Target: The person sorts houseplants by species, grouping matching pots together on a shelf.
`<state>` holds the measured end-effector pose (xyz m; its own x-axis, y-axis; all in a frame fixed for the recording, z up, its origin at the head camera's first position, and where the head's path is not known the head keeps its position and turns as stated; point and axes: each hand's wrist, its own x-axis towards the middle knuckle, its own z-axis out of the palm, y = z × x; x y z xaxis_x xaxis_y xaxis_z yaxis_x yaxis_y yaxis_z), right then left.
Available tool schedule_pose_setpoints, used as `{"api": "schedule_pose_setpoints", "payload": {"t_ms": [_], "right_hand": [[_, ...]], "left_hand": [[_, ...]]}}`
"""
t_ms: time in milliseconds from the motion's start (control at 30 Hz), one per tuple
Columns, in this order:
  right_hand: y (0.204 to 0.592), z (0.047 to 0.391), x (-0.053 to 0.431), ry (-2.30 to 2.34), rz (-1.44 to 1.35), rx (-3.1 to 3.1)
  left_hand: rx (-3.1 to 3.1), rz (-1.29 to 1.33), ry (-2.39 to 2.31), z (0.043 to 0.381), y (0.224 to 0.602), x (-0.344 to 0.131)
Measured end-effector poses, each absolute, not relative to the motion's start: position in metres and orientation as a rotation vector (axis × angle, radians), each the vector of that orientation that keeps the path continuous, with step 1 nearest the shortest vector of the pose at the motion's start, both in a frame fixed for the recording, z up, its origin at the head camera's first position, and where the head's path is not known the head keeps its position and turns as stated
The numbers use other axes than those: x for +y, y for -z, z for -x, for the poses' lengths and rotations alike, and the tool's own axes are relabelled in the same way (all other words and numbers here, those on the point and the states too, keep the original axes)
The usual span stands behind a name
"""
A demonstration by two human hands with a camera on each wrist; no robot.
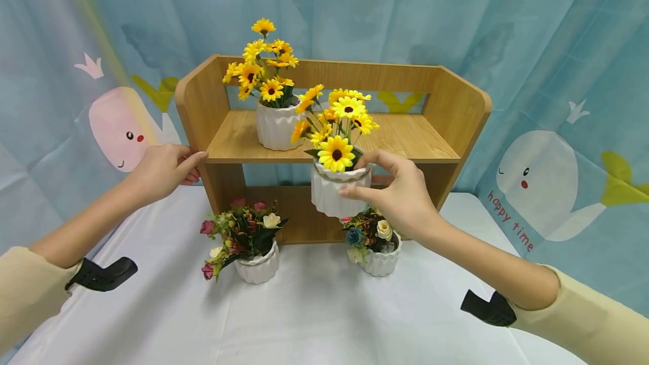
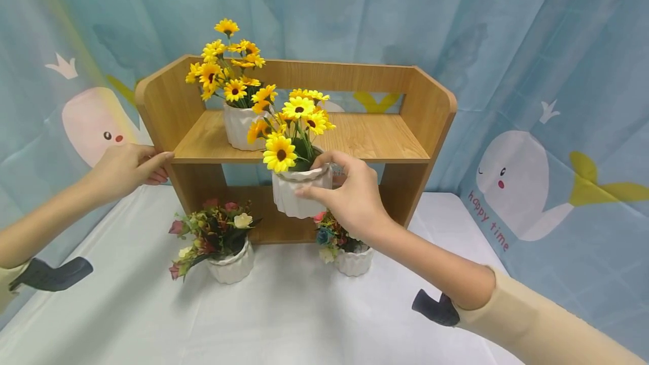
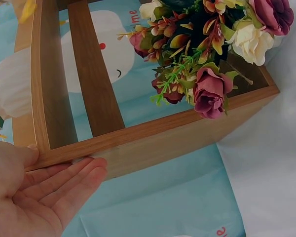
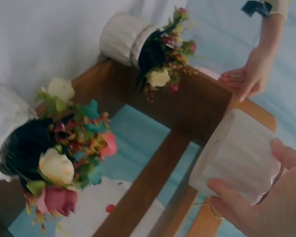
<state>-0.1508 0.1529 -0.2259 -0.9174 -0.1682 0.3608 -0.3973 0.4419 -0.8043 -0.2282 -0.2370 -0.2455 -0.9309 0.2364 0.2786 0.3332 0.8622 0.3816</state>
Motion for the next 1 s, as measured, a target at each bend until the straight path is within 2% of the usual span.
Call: {"api": "schedule_pose_setpoints", "payload": {"t_ms": [400, 1000], "right_hand": [[0.193, 0.163, 0.156, -1.5, -0.558, -2.414], [0.175, 0.201, 0.17, -1.323, -0.383, -2.412]], "left_hand": [[-2.822, 0.428, 0.653, 0.229, 0.245, -0.238], [-2.827, 0.425, 0.644, 0.228, 0.244, -0.237]]}}
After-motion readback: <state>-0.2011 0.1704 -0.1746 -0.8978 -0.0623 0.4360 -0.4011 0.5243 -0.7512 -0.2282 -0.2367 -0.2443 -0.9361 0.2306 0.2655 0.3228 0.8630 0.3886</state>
